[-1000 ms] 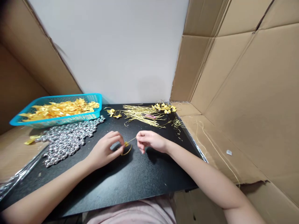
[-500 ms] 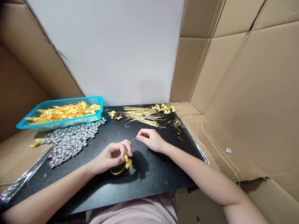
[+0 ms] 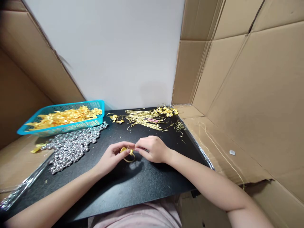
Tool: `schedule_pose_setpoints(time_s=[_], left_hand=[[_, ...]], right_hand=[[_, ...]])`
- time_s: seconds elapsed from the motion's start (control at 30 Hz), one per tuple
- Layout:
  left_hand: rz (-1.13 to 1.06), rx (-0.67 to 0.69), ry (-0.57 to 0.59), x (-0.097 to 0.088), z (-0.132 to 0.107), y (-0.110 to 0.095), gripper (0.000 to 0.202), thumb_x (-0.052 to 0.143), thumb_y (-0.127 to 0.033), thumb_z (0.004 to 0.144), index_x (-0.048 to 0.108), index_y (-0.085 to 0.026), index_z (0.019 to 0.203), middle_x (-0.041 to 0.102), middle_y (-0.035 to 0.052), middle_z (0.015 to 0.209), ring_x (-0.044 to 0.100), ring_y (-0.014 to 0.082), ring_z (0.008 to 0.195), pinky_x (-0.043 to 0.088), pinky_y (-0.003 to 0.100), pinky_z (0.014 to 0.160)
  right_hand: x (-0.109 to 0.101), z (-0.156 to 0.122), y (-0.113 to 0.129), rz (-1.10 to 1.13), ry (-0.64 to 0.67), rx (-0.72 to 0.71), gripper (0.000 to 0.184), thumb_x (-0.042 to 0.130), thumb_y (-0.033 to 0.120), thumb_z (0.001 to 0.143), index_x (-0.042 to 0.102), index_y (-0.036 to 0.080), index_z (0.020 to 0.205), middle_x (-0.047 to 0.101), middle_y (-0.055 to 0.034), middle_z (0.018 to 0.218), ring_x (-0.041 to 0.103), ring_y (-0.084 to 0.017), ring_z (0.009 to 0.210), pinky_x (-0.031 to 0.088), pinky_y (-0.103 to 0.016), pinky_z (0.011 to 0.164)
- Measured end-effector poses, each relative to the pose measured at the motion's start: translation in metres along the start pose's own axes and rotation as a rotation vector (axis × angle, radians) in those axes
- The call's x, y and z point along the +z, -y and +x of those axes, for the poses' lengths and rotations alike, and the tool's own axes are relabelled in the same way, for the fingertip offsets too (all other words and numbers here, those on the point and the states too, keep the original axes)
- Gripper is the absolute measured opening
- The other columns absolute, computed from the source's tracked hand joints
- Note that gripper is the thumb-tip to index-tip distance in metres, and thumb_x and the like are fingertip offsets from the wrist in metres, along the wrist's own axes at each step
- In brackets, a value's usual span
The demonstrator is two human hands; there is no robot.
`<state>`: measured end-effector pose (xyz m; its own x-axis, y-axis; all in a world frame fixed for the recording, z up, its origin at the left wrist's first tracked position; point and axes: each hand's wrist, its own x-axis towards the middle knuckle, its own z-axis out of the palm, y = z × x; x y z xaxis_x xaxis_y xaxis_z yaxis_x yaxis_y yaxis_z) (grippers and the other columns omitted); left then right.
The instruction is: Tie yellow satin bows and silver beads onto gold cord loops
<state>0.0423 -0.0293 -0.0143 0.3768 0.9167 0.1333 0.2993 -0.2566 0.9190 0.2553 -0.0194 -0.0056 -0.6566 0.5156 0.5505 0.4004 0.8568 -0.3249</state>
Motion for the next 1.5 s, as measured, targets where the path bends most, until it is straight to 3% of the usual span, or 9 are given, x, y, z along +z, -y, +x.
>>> schedule_pose_setpoints(time_s=[0.2, 0.33, 0.47, 0.57, 0.7, 0.9, 1.17, 1.33, 1.5], left_hand=[[0.199, 0.061, 0.143, 0.004, -0.002, -0.005, 0.027, 0.061, -0.04, 0.083, 0.073, -0.016, 0.079, 0.067, 0.0037, 0.073, 0.06, 0.0167, 0.07, 0.046, 0.027, 0.068], [0.025, 0.009, 0.253, 0.005, -0.004, -0.006, 0.034, 0.057, -0.044, 0.086, 0.072, -0.016, 0.078, 0.065, 0.0039, 0.071, 0.061, 0.0152, 0.066, 0.048, 0.026, 0.066], [-0.174, -0.041, 0.202, 0.003, -0.001, -0.004, 0.036, 0.057, -0.046, 0.086, 0.072, -0.015, 0.08, 0.072, 0.0077, 0.082, 0.065, 0.0191, 0.077, 0.05, 0.031, 0.076], [-0.237, -0.064, 0.15, 0.001, 0.002, -0.002, 0.031, 0.058, -0.042, 0.085, 0.074, -0.016, 0.084, 0.074, 0.0085, 0.094, 0.065, 0.0222, 0.092, 0.047, 0.034, 0.089], [-0.283, -0.105, 0.137, 0.0, 0.003, -0.001, 0.027, 0.058, -0.038, 0.085, 0.075, -0.017, 0.088, 0.074, 0.0081, 0.098, 0.064, 0.0223, 0.094, 0.046, 0.035, 0.091], [-0.351, -0.13, 0.16, 0.001, 0.0, -0.003, 0.022, 0.061, -0.033, 0.083, 0.072, -0.016, 0.075, 0.073, 0.0094, 0.106, 0.063, 0.0228, 0.096, 0.044, 0.036, 0.092], [-0.334, -0.117, 0.169, 0.002, 0.001, 0.001, 0.027, 0.061, -0.038, 0.082, 0.072, -0.016, 0.071, 0.073, 0.0082, 0.093, 0.062, 0.0232, 0.094, 0.044, 0.034, 0.089], [-0.362, -0.142, 0.169, 0.002, 0.001, 0.002, 0.028, 0.063, -0.04, 0.081, 0.071, -0.015, 0.07, 0.071, 0.0054, 0.081, 0.059, 0.0198, 0.082, 0.042, 0.03, 0.083], [-0.398, -0.155, 0.195, 0.002, 0.001, 0.004, 0.028, 0.064, -0.04, 0.081, 0.071, -0.016, 0.069, 0.069, 0.0028, 0.076, 0.057, 0.0171, 0.076, 0.04, 0.027, 0.078]], right_hand=[[0.003, 0.002, -0.002, -0.04, -0.022, -0.046, 0.019, 0.047, 0.026, 0.094, 0.062, 0.019, 0.085, 0.067, -0.0025, 0.075, 0.056, -0.015, 0.067, 0.037, -0.029, 0.065], [0.008, 0.003, -0.002, -0.068, -0.156, 0.09, 0.012, 0.053, 0.026, 0.091, 0.062, 0.021, 0.084, 0.066, -0.0037, 0.081, 0.055, -0.018, 0.078, 0.039, -0.032, 0.075], [0.01, 0.002, 0.001, -0.034, -0.462, 0.285, 0.008, 0.056, 0.016, 0.083, 0.06, 0.022, 0.088, 0.06, -0.0066, 0.098, 0.054, -0.022, 0.098, 0.041, -0.038, 0.089], [0.011, 0.001, 0.007, 0.014, -0.535, 0.329, 0.008, 0.058, 0.015, 0.077, 0.056, 0.022, 0.079, 0.057, -0.0045, 0.089, 0.054, -0.022, 0.09, 0.043, -0.038, 0.084], [0.015, 0.001, 0.009, 0.064, -0.579, 0.361, 0.014, 0.056, 0.011, 0.075, 0.049, 0.022, 0.069, 0.052, -0.0004, 0.073, 0.051, -0.018, 0.075, 0.041, -0.033, 0.075], [0.02, 0.0, -0.002, 0.174, -0.573, 0.49, 0.019, 0.051, 0.005, 0.071, 0.053, 0.02, 0.06, 0.05, 0.0005, 0.069, 0.049, -0.016, 0.07, 0.039, -0.03, 0.067], [0.02, 0.0, 0.013, 0.106, -0.308, 0.373, 0.017, 0.063, 0.01, 0.071, 0.073, 0.022, 0.064, 0.05, 0.001, 0.07, 0.048, -0.015, 0.073, 0.033, -0.033, 0.074], [0.022, -0.001, 0.016, 0.005, -0.311, 0.362, 0.005, 0.071, 0.022, 0.072, 0.074, 0.022, 0.068, 0.051, 0.0016, 0.071, 0.049, -0.014, 0.073, 0.03, -0.032, 0.074], [0.025, -0.002, 0.016, -0.032, -0.336, 0.352, 0.007, 0.074, 0.028, 0.073, 0.073, 0.022, 0.069, 0.054, 0.0018, 0.069, 0.05, -0.014, 0.073, 0.028, -0.032, 0.074]])
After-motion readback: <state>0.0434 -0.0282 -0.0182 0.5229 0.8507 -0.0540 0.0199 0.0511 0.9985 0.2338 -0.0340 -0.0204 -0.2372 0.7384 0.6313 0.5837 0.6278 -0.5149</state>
